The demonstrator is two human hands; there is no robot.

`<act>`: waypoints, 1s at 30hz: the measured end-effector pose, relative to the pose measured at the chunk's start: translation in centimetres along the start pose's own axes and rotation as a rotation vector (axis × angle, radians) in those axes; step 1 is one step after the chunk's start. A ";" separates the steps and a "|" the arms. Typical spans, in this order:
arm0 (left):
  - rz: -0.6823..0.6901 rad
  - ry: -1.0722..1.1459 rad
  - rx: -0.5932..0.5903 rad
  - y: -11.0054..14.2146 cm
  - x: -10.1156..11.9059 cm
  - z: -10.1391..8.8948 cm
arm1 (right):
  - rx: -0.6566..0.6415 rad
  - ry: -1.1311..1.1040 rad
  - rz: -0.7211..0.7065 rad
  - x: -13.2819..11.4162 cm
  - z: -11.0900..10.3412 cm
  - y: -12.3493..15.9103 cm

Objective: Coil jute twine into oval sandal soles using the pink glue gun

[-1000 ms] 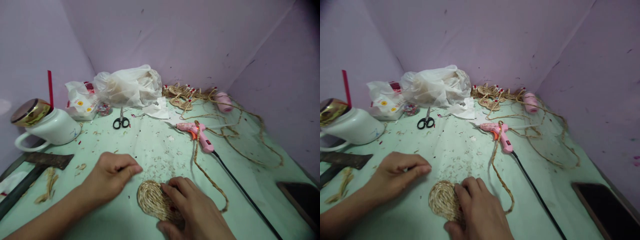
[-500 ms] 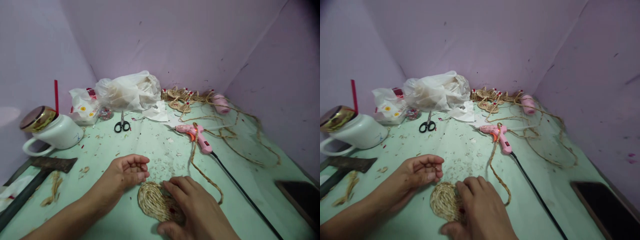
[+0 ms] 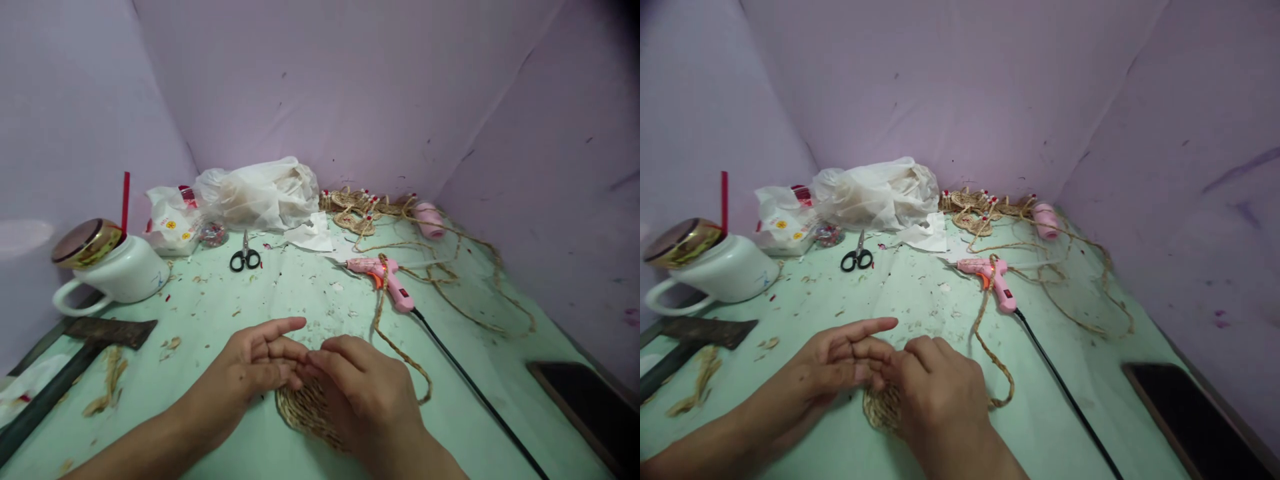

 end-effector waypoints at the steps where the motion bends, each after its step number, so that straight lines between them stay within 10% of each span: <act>1: -0.003 0.043 -0.016 0.0 0.1 0.0 | 0.030 0.057 -0.060 -0.1 0.0 -0.1; 6: -0.038 0.262 -0.128 0.2 0.5 0.2 | 0.114 -0.006 -0.126 -0.2 -0.5 -0.3; 13: -0.005 0.435 -0.348 0.5 0.1 0.4 | 0.140 -0.372 0.186 0.3 -0.9 0.3; 19: 0.003 0.495 -0.370 -0.1 0.0 -0.3 | 0.255 -0.549 0.631 1.7 -1.5 0.3; 30: -0.078 0.510 -0.322 -0.6 -0.7 -0.3 | 0.097 -0.819 0.739 1.0 -0.2 0.0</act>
Point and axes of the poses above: each hand's wrist, its own y-axis away from the middle knuckle, its own z-axis out of the palm, x = y × z, the point moved 1 cm from there along -y, towards the middle knuckle, and after that the axes turned 4 degrees about -y, right-handed, at the moved point
